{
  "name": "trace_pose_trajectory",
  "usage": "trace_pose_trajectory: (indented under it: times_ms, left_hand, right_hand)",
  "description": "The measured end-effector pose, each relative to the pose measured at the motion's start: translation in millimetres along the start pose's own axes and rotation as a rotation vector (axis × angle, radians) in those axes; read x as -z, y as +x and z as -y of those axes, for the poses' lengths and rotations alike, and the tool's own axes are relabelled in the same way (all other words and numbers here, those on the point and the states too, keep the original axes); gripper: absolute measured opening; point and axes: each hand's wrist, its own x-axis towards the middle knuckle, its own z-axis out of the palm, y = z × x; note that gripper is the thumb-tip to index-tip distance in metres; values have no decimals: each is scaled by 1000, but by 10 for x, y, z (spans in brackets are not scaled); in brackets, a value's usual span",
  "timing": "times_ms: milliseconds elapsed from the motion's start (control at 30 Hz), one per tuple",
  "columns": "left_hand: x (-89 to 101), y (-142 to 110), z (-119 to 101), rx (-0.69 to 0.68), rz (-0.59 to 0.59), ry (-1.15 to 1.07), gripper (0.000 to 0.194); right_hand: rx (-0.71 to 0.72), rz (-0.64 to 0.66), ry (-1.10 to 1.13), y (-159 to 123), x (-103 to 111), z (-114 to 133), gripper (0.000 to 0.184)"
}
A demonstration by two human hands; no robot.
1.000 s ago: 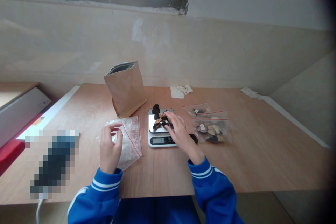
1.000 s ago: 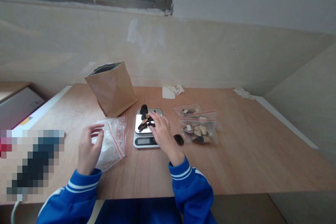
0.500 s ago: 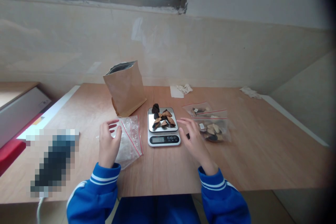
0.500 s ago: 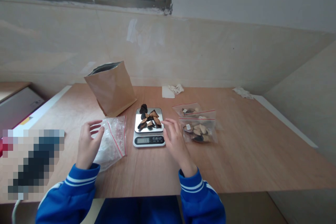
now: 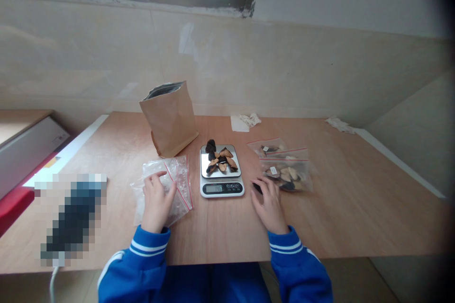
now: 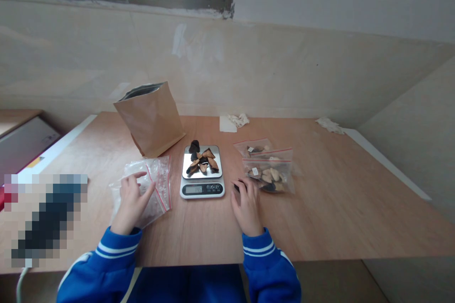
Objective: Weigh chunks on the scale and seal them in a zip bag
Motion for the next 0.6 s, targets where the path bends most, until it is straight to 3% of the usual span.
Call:
trace_pose_trajectory:
  times_ms: [133,300,400,533,600]
  left_hand:
    - [-103,-80,-32,32,116,125,48]
    - [-116,22,8,-26,127,60,40]
    - [-62,260,32,3,-14,34,50]
    - [-28,728,66,14,-255,-23,91]
    - [-70,930,125,4,-253,-140,96]
  right_hand:
    - [-3,10,28,-15,-18,-32,25]
    - [-2,4,71,-10,-8,-9,25]
    - [-27,-19,39,-13,-11,15,24]
    - [-40,-81,32,120,60,152,26]
    - [10,-90,95,306,173,324,27]
